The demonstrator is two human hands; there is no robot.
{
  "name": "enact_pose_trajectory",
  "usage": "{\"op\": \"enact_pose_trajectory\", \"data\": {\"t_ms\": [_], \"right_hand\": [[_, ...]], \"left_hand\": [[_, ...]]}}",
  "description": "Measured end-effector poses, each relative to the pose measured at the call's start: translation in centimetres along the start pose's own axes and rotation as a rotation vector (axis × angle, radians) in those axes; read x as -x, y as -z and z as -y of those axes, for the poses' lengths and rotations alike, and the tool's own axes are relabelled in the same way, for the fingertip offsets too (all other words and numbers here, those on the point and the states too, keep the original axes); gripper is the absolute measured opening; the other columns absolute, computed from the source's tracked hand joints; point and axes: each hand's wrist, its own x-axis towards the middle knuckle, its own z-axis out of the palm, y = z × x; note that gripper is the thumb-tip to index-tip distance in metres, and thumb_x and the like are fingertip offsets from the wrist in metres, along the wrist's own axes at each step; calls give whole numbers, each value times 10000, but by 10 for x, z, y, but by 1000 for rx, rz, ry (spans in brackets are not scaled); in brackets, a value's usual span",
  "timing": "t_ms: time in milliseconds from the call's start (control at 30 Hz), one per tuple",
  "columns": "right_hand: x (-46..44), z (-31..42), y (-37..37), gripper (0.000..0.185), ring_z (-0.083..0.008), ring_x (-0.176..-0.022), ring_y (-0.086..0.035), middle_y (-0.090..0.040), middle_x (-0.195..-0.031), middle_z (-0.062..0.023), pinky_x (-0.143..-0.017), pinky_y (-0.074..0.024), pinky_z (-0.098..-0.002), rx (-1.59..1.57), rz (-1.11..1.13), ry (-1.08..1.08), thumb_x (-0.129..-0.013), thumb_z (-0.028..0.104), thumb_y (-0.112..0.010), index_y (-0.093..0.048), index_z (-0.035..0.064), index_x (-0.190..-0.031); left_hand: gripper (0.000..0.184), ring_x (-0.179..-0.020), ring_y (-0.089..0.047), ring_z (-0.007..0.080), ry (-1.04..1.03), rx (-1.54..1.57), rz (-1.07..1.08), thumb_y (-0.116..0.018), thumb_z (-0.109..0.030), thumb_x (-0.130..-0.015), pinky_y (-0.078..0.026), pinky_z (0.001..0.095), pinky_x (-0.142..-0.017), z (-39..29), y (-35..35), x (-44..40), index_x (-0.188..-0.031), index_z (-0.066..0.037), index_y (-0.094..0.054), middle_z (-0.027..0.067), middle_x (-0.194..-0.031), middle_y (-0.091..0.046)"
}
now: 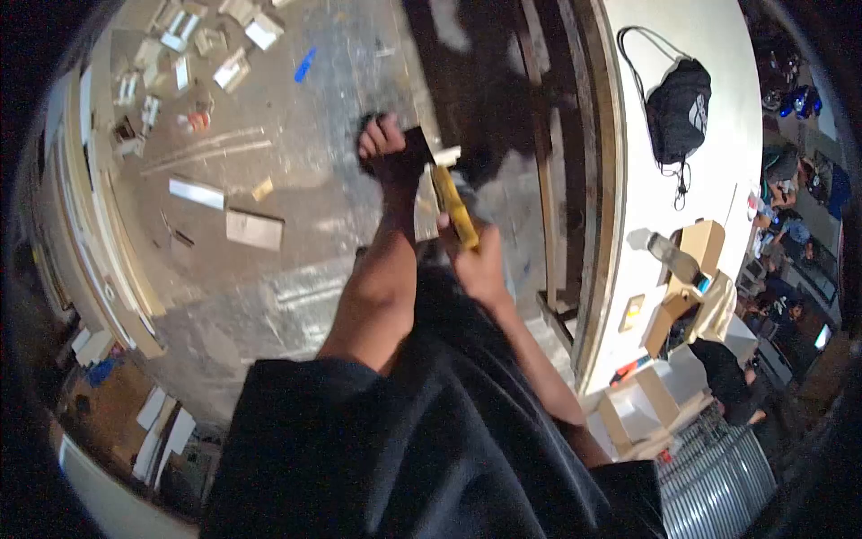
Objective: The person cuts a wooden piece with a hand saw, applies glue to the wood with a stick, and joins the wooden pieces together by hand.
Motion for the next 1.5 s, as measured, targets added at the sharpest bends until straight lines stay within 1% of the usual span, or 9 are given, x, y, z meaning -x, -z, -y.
{"op": "enact_pose_trajectory", "data": {"t_ms": [267,467,533,700,833,933,1100,1200,1500], "right_hand": [[-2,4,6,380,-66,-605,-396,-463,-631,50,-521,-322,-296,-18,100,-238,-985,303,-654,-580,2,-764],[27,25,19,364,-52,-586,-397,-477,-633,56,-506,-300,-280,-7,62,-185,-980,328,-658,-601,16,-802],[37,31,27,346,-114,-637,-494,-568,-650,-11,-581,-422,-340,38,20,-349,-970,299,-660,-627,-20,-842],[22,39,14,270,-112,-718,-549,-592,-729,-21,-656,-465,-295,17,22,-506,-957,234,-673,-640,-27,-894],[51,39,29,205,-121,-771,-582,-620,-772,-30,-711,-481,-309,-77,89,-270,-929,164,-709,-666,-34,-965],[46,33,26,382,-72,-615,-484,-545,-665,32,-552,-379,-260,5,-66,-415,-959,341,-695,-610,6,-797],[65,35,32,375,-57,-646,-499,-595,-729,16,-559,-375,-246,6,-99,-115,-966,343,-682,-654,-30,-939],[60,51,38,355,-73,-655,-478,-561,-737,20,-574,-387,-261,-86,71,-387,-970,331,-673,-658,-23,-957],[56,49,32,317,-85,-687,-497,-549,-709,-5,-631,-431,-284,-151,17,-327,-947,261,-715,-665,-51,-925]], "left_hand": [[326,-1081,-523,294,80,25,126,-643,-268,-814,-388,429,-910,-12,21,-5,-1114,-150,-595,82,-1180,-571],[298,-1074,-518,290,71,22,87,-610,-187,-820,-373,420,-880,-16,27,-7,-1113,-133,-604,98,-1166,-561],[299,-1070,-518,292,76,16,113,-613,-186,-815,-373,419,-874,-12,25,-4,-1110,-133,-604,101,-1162,-561],[302,-1063,-517,298,48,-35,151,-614,-165,-801,-375,421,-852,-12,34,-7,-1100,-129,-596,105,-1155,-558],[339,-1057,-508,315,93,62,80,-632,-118,-764,-371,459,-893,-11,20,-6,-1100,-132,-594,115,-1161,-553],[369,-1083,-496,335,115,74,135,-631,-90,-733,-368,471,-912,-10,13,-9,-1100,-123,-603,130,-1174,-542],[409,-1110,-489,345,115,101,140,-637,-99,-722,-367,477,-925,-12,14,1,-1129,-121,-599,136,-1185,-535],[428,-1121,-487,348,91,108,172,-643,-105,-712,-367,483,-924,-12,31,-1,-1137,-121,-588,141,-1200,-537],[373,-1057,-501,343,87,68,148,-639,-136,-712,-383,468,-885,-16,32,-1,-1081,-112,-590,122,-1126,-545]]}}
